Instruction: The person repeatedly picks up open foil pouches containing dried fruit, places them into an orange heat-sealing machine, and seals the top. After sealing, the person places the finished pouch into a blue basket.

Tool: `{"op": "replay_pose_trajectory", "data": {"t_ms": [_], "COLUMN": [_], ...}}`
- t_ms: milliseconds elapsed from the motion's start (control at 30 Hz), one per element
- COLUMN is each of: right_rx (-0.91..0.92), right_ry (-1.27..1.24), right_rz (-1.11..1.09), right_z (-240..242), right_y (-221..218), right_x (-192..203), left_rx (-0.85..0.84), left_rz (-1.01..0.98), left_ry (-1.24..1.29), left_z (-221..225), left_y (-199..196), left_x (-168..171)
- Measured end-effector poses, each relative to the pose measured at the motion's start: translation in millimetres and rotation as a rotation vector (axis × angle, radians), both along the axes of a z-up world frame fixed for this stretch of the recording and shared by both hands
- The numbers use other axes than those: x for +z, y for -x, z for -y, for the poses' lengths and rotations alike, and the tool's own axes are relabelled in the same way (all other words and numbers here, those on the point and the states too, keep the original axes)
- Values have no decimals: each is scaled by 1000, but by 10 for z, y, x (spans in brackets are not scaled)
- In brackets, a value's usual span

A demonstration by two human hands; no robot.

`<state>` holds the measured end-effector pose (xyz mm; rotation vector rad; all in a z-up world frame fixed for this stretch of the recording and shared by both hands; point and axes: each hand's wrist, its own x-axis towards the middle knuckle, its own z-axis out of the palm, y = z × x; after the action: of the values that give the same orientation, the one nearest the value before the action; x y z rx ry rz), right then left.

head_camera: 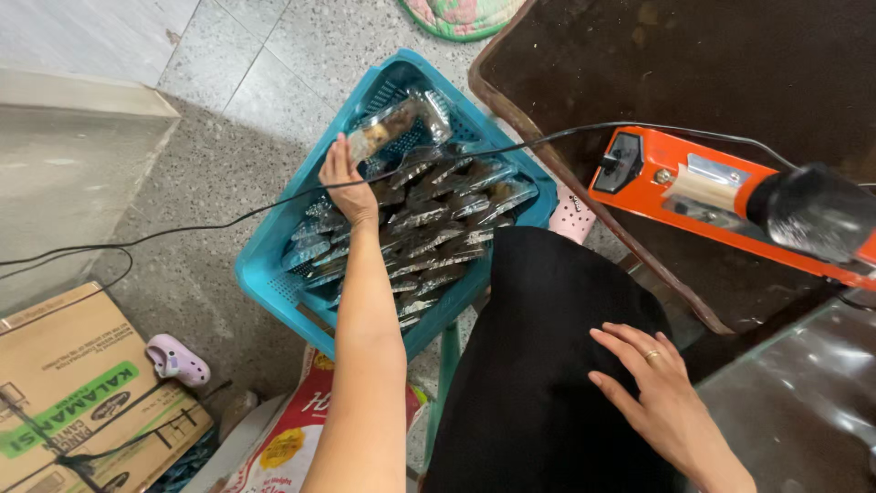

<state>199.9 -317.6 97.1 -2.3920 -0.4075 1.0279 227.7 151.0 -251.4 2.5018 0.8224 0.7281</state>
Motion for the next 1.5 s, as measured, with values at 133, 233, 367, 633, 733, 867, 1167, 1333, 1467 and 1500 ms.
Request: {"op": "replay_pose_trajectory", "data": {"t_ms": [133,233,367,633,733,867,1167,1333,1467,1500], "right_rx": [-14,-8,33,-23,-33,-45,-66,-76,-95,-99], "right_ry": [15,-24,-35,-38,-39,-54,-39,-75,-50,-57], "right_rz": [-39,-24,-18,-15,6,19,-24,5,-34,-39], "right_z": [7,-4,-9,87,66,34,76,78,102,105], "right_y": [-70,-71,-43,-96,-138,-159,-187,-164,-156,-162], "right_x": [-100,-176,-261,-309,-307,-292,-264,-283,-285,-280], "left_rx": [-54,-48,-149,-55,-72,-277,-731,-493,-498,-531], "left_rz": [50,-110,-625,-885,-874,-605,-712,-799,-746,-801], "left_ry": [-67,-1,-20,162,-47,-303,-523,-99,-149,-168], "left_z": [0,48,6,-110,5,448,799,737,674,676], "left_y": [236,303,11,-466,-572,-745,-1078,-803,-670,-667], "left_x": [-107,-305,-662,-761,-590,-455,-754,-1058,-1286,-1316]}}
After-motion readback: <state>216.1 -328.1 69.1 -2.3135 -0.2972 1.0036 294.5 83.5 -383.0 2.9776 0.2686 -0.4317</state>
